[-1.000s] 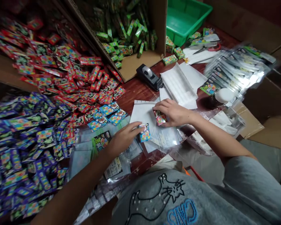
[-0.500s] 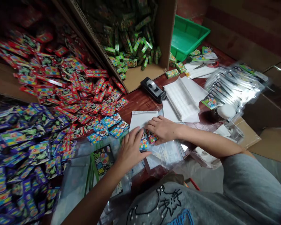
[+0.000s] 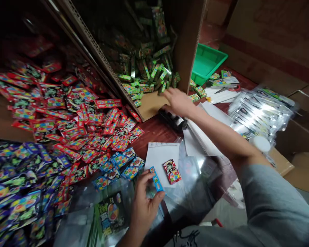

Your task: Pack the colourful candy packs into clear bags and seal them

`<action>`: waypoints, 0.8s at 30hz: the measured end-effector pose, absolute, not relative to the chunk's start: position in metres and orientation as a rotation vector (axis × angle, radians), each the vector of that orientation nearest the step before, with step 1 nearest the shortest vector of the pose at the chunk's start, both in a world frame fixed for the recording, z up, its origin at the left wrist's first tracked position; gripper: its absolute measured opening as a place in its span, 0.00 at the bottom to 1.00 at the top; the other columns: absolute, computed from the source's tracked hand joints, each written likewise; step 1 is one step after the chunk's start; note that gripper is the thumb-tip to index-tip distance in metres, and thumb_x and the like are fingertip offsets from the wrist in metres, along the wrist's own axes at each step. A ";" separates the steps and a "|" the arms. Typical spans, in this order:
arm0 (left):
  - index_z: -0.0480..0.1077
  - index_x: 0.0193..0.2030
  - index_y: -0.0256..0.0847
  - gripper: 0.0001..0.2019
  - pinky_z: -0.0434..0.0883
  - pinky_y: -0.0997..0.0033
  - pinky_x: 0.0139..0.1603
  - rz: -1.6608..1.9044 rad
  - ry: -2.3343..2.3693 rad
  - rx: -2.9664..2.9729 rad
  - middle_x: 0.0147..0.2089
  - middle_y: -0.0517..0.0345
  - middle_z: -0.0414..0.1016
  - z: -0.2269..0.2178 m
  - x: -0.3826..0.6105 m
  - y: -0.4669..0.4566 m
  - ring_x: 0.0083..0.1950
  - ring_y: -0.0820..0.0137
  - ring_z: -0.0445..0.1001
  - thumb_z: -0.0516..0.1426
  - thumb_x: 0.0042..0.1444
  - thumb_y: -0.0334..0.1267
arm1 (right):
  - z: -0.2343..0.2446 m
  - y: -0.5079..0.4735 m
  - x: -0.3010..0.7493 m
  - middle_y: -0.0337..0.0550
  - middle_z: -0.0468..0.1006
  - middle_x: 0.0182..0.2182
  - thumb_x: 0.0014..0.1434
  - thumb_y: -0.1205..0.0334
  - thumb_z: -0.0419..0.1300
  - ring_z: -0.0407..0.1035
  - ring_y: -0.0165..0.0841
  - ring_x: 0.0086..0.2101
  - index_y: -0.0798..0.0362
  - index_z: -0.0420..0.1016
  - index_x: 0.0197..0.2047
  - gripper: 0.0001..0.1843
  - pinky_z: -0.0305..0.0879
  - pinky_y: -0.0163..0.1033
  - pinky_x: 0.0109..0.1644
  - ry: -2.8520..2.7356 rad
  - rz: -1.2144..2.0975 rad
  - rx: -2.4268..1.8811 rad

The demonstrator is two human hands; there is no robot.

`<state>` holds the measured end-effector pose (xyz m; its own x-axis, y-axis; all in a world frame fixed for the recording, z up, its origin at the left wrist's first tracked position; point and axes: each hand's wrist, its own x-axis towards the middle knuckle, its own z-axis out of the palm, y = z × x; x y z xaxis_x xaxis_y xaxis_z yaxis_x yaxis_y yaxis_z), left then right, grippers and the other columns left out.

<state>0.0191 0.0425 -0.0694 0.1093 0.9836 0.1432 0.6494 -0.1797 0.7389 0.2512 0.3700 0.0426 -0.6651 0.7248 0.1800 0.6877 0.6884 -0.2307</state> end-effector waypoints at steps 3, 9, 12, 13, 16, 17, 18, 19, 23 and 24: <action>0.63 0.68 0.50 0.23 0.84 0.46 0.59 0.917 1.682 1.837 0.67 0.39 0.76 -0.068 0.028 0.039 0.67 0.49 0.80 0.62 0.69 0.44 | 0.035 0.444 0.243 0.67 0.73 0.66 0.75 0.68 0.52 0.67 0.58 0.65 0.60 0.76 0.63 0.19 0.67 0.62 0.64 -2.648 0.012 -1.419; 0.64 0.65 0.49 0.20 0.78 0.37 0.70 0.677 1.761 2.072 0.76 0.39 0.71 -0.027 0.034 0.023 0.77 0.49 0.71 0.61 0.69 0.37 | 0.024 0.471 0.235 0.66 0.76 0.62 0.77 0.62 0.48 0.70 0.49 0.64 0.69 0.80 0.59 0.24 0.66 0.54 0.63 -2.583 -0.018 -1.415; 0.69 0.63 0.47 0.17 0.76 0.40 0.72 0.546 1.823 2.130 0.75 0.42 0.72 -0.007 0.010 0.026 0.76 0.51 0.72 0.56 0.69 0.34 | 0.037 0.441 0.254 0.66 0.76 0.63 0.77 0.51 0.55 0.71 0.55 0.65 0.61 0.78 0.65 0.26 0.70 0.59 0.63 -2.439 0.034 -1.339; 0.71 0.63 0.47 0.17 0.75 0.40 0.73 0.519 1.851 2.149 0.74 0.44 0.74 -0.001 -0.005 0.032 0.75 0.52 0.73 0.56 0.69 0.34 | 0.041 0.425 0.265 0.64 0.79 0.59 0.77 0.47 0.54 0.75 0.54 0.61 0.57 0.77 0.67 0.28 0.72 0.59 0.61 -2.365 0.081 -1.319; 0.76 0.59 0.46 0.15 0.71 0.39 0.75 0.419 1.985 2.180 0.68 0.44 0.80 0.015 -0.064 0.066 0.70 0.51 0.77 0.54 0.70 0.37 | 0.049 0.363 0.301 0.51 0.85 0.40 0.70 0.35 0.60 0.81 0.40 0.37 0.46 0.72 0.70 0.34 0.75 0.49 0.42 -2.204 0.702 -1.161; 0.77 0.57 0.45 0.15 0.70 0.38 0.75 0.328 2.054 2.159 0.65 0.43 0.81 0.019 -0.087 0.081 0.69 0.50 0.78 0.54 0.70 0.38 | 0.049 0.338 0.311 0.49 0.86 0.38 0.66 0.33 0.63 0.79 0.37 0.32 0.44 0.75 0.66 0.33 0.75 0.46 0.37 -2.195 0.967 -1.122; 0.78 0.55 0.44 0.15 0.70 0.36 0.73 0.258 2.118 2.142 0.61 0.41 0.83 0.022 -0.108 0.097 0.67 0.48 0.79 0.53 0.70 0.41 | 0.047 0.314 0.320 0.48 0.86 0.39 0.65 0.32 0.65 0.78 0.35 0.31 0.44 0.79 0.61 0.31 0.75 0.43 0.35 -2.201 1.198 -1.123; 0.78 0.53 0.41 0.16 0.71 0.31 0.70 0.238 2.126 2.128 0.56 0.38 0.84 0.023 -0.127 0.112 0.64 0.43 0.80 0.53 0.69 0.43 | 0.042 0.290 0.325 0.48 0.87 0.40 0.64 0.32 0.66 0.78 0.35 0.31 0.45 0.81 0.57 0.29 0.75 0.41 0.34 -2.221 1.372 -1.146; 0.79 0.44 0.45 0.20 0.62 0.23 0.73 0.345 2.065 2.103 0.42 0.44 0.84 0.009 -0.172 0.152 0.72 0.32 0.72 0.58 0.60 0.59 | 0.009 0.222 0.334 0.43 0.86 0.38 0.69 0.38 0.62 0.78 0.35 0.34 0.49 0.81 0.57 0.26 0.77 0.42 0.39 -2.278 1.549 -1.222; 0.79 0.42 0.48 0.19 0.59 0.22 0.74 0.404 2.050 2.080 0.40 0.47 0.83 0.005 -0.177 0.154 0.74 0.31 0.70 0.59 0.58 0.60 | 0.000 0.213 0.336 0.44 0.86 0.38 0.71 0.41 0.61 0.78 0.36 0.35 0.51 0.81 0.58 0.25 0.78 0.44 0.42 -2.306 1.486 -1.258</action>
